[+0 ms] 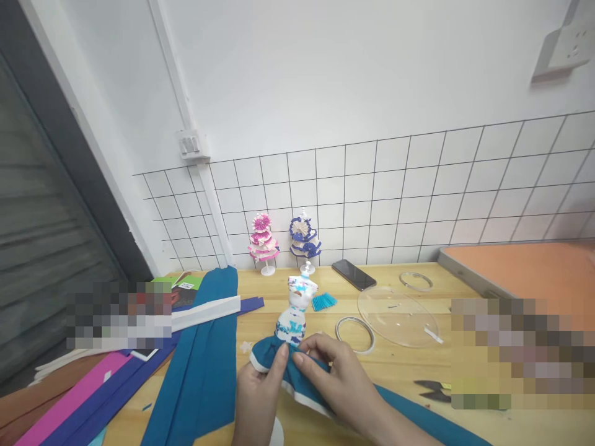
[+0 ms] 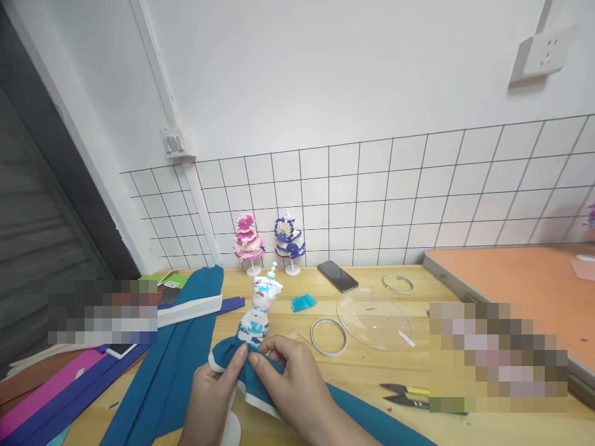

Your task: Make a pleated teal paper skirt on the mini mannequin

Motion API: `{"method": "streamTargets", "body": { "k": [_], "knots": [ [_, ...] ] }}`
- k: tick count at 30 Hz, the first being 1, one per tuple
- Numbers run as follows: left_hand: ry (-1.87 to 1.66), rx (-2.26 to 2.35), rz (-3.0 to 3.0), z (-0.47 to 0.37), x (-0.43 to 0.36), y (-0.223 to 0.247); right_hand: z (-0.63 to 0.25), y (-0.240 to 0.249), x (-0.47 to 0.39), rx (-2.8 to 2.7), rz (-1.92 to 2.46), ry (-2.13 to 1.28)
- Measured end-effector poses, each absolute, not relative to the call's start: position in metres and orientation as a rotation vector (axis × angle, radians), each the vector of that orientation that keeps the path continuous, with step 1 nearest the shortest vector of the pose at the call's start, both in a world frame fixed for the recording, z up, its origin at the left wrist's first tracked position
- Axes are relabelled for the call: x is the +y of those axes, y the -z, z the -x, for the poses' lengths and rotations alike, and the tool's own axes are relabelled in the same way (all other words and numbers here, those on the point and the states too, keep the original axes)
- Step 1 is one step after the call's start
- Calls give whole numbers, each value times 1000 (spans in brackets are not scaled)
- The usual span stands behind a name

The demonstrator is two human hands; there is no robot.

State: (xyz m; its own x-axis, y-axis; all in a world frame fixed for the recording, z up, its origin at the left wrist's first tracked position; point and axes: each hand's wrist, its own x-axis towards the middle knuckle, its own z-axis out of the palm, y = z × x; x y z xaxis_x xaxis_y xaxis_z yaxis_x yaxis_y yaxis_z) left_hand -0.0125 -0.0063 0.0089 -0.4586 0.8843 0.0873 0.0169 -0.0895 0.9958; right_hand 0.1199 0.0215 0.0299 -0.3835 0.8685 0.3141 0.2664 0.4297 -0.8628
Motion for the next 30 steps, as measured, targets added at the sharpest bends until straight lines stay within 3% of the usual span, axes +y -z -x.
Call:
{"method": "streamTargets", "body": {
  "k": [17,30],
  "knots": [
    [-1652,1434,-1001,3,-8,-13,-117,-14,32,-1840,1096,-846],
    [-1637,1572,-1071,11,-6,-10,-120,-28,28,-1839,1071,-976]
  ]
}}
